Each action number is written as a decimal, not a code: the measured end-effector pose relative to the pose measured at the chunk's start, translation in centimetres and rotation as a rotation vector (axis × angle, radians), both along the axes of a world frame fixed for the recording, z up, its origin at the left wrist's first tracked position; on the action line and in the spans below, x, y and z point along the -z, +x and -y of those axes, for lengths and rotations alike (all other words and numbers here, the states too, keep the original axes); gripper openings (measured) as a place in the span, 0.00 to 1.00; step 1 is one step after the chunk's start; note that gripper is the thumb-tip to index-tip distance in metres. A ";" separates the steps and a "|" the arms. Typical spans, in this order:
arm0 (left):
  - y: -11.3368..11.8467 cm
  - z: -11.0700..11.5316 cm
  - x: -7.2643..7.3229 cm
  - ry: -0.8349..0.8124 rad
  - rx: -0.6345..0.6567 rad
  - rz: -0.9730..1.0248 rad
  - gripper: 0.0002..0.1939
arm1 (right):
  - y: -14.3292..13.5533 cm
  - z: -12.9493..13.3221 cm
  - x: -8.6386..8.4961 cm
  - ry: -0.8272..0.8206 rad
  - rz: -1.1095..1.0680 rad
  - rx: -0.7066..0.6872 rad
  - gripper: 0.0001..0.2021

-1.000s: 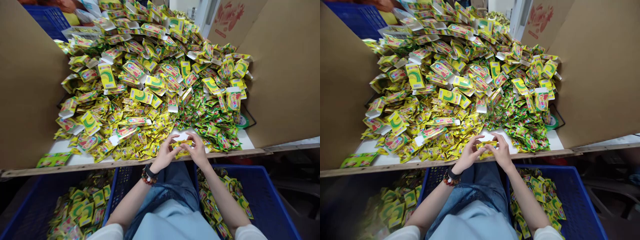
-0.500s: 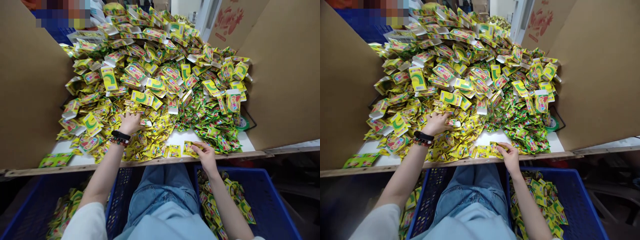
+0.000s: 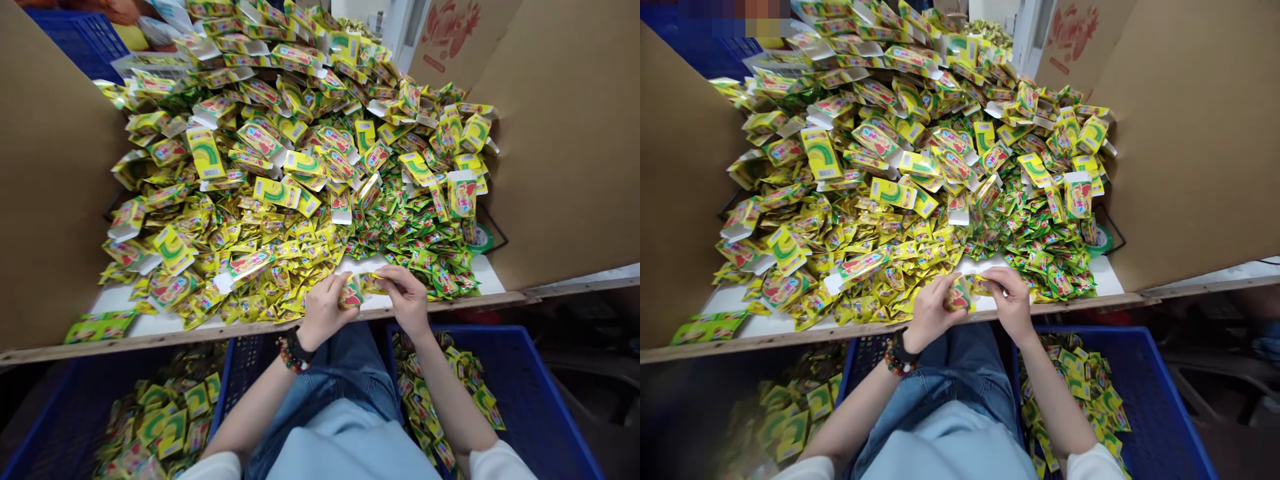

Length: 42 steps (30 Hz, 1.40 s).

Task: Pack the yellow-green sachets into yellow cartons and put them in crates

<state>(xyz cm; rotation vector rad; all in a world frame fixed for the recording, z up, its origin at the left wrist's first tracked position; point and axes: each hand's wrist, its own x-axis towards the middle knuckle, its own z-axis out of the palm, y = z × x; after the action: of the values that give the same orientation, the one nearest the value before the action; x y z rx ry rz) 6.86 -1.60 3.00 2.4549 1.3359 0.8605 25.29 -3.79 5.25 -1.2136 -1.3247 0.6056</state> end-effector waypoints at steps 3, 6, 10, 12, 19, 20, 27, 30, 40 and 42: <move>1.4 1.5 2.0 -0.015 -0.055 0.101 0.29 | 1.2 0.3 -0.9 -0.119 0.241 -0.113 0.06; 2.8 2.6 3.5 -0.057 -0.027 0.163 0.30 | 1.3 0.6 -1.8 -0.163 0.462 -0.195 0.09; 3.9 3.1 4.7 -0.074 -0.026 0.337 0.30 | -0.4 1.1 -1.5 -0.132 0.595 -0.107 0.10; 4.1 3.0 5.0 -0.074 -0.046 0.406 0.29 | -1.5 1.4 -0.7 -0.076 0.593 0.049 0.11; 3.8 2.7 4.9 -0.048 -0.079 0.462 0.27 | -2.9 2.3 1.0 0.038 0.707 0.207 0.08; 3.9 2.7 4.9 -0.046 -0.067 0.449 0.27 | -2.7 2.3 0.8 0.022 0.691 0.221 0.08; 3.9 2.7 4.8 -0.063 -0.033 0.403 0.27 | -2.2 1.2 -0.8 -0.098 0.688 0.123 0.09; 3.7 2.5 4.7 -0.062 -0.045 0.425 0.28 | -2.7 1.2 -0.3 -0.032 0.610 0.203 0.06; 3.5 2.5 5.3 -0.072 -0.123 0.401 0.30 | -3.1 2.4 2.0 -0.089 0.134 0.065 0.20; 3.3 2.4 5.3 -0.073 -0.152 0.394 0.28 | -2.8 2.2 2.1 -0.141 -0.105 0.025 0.27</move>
<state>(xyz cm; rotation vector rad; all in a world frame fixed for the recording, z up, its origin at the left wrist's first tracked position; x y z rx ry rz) 10.15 -4.00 -2.32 2.0093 1.3848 1.2297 22.50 -6.01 3.11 -1.2933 -1.1933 0.7447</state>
